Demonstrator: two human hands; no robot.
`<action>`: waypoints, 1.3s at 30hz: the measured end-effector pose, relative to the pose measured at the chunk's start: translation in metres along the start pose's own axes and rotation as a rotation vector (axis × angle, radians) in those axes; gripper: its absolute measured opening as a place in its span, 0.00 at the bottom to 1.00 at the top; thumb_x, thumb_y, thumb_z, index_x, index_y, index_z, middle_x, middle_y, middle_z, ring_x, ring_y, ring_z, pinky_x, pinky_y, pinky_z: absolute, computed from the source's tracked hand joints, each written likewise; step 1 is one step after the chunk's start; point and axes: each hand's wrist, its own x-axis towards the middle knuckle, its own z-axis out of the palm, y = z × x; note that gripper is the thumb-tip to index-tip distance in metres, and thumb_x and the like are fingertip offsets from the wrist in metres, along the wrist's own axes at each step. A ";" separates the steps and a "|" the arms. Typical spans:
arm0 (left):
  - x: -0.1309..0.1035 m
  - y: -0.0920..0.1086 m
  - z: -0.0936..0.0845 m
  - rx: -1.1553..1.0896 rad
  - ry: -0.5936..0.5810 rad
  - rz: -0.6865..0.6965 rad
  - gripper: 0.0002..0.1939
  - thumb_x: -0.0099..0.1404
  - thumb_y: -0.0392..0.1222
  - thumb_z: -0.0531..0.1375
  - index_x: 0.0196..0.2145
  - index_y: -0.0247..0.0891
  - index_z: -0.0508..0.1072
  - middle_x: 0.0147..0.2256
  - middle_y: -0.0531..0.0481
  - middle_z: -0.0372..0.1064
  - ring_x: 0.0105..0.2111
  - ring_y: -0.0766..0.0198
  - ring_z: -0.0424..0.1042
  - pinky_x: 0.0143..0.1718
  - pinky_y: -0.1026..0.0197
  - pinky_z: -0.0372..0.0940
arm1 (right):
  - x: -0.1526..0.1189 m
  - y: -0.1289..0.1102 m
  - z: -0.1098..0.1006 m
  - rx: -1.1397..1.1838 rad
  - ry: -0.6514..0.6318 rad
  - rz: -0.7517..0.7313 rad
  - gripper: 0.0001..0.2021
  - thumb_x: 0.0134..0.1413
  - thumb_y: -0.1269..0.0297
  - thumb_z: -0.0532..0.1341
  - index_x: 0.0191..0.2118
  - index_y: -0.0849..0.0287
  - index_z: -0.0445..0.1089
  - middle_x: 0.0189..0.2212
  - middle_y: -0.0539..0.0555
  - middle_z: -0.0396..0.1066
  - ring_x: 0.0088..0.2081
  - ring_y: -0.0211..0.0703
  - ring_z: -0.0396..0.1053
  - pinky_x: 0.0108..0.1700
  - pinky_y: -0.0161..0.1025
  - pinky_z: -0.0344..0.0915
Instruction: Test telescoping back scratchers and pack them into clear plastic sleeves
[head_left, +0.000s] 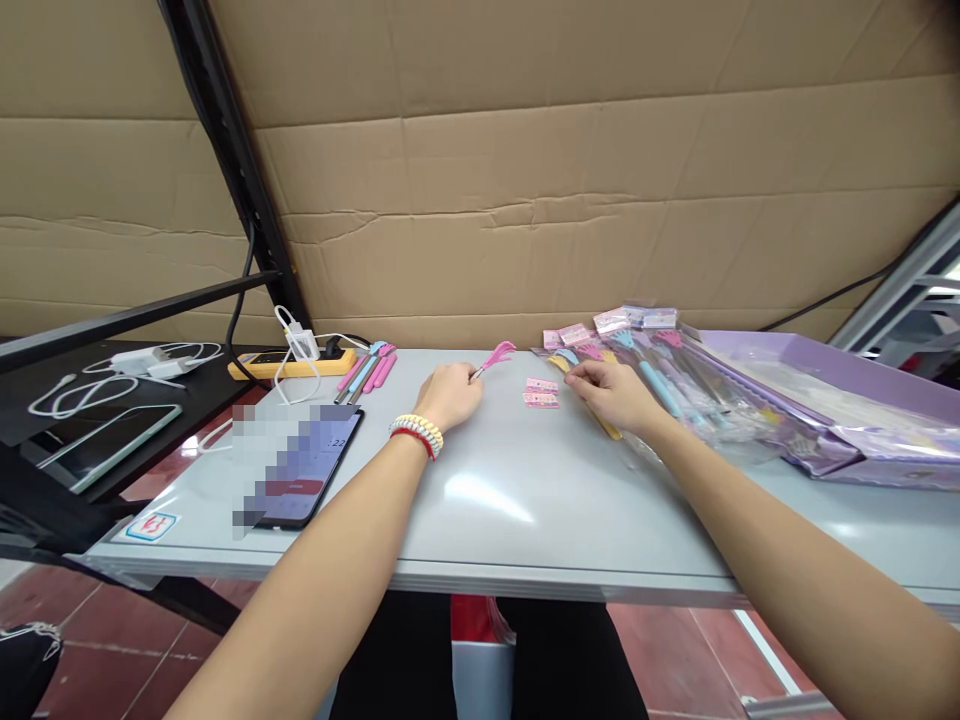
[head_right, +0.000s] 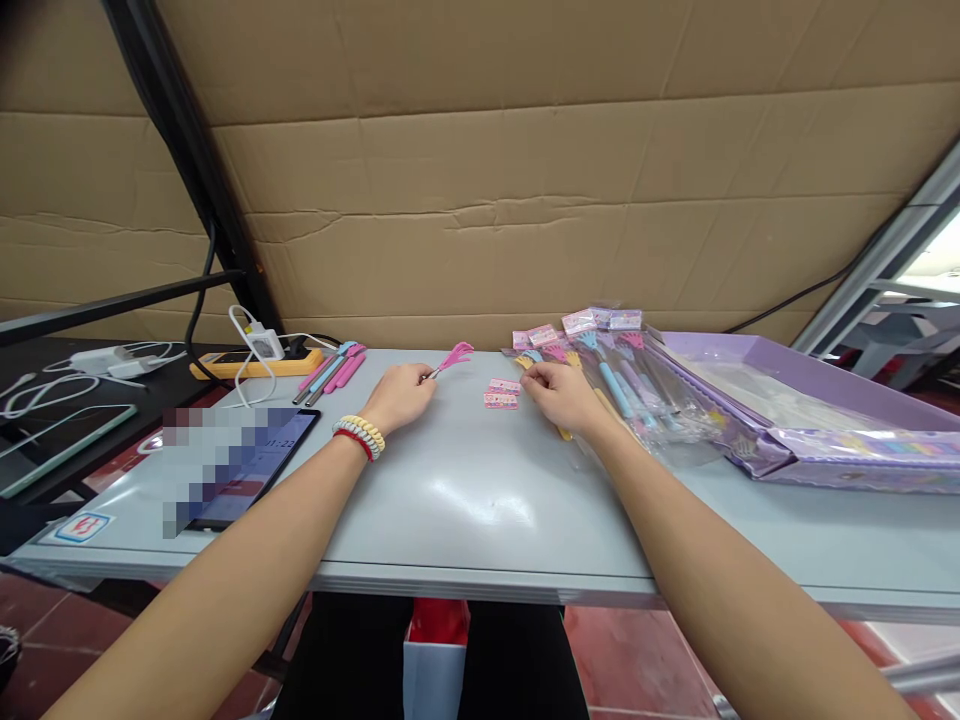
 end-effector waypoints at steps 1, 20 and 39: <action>0.000 0.000 0.000 0.000 -0.006 -0.006 0.09 0.59 0.37 0.50 0.24 0.40 0.68 0.24 0.46 0.68 0.26 0.57 0.66 0.27 0.60 0.54 | 0.000 0.000 0.000 -0.005 -0.004 -0.001 0.14 0.50 0.57 0.54 0.29 0.62 0.70 0.22 0.52 0.67 0.25 0.39 0.62 0.29 0.36 0.56; -0.001 0.000 0.000 -0.015 -0.032 -0.024 0.10 0.59 0.38 0.49 0.21 0.40 0.64 0.23 0.47 0.66 0.24 0.59 0.64 0.24 0.60 0.53 | -0.001 -0.002 -0.002 0.027 0.028 -0.056 0.13 0.50 0.56 0.54 0.26 0.61 0.69 0.20 0.51 0.66 0.23 0.37 0.59 0.27 0.36 0.54; -0.001 0.000 0.002 0.016 -0.084 -0.034 0.13 0.61 0.40 0.48 0.26 0.39 0.70 0.28 0.42 0.71 0.29 0.55 0.68 0.29 0.58 0.57 | -0.002 -0.005 -0.003 0.002 -0.003 -0.016 0.13 0.49 0.57 0.53 0.27 0.61 0.69 0.21 0.52 0.65 0.24 0.39 0.59 0.28 0.36 0.54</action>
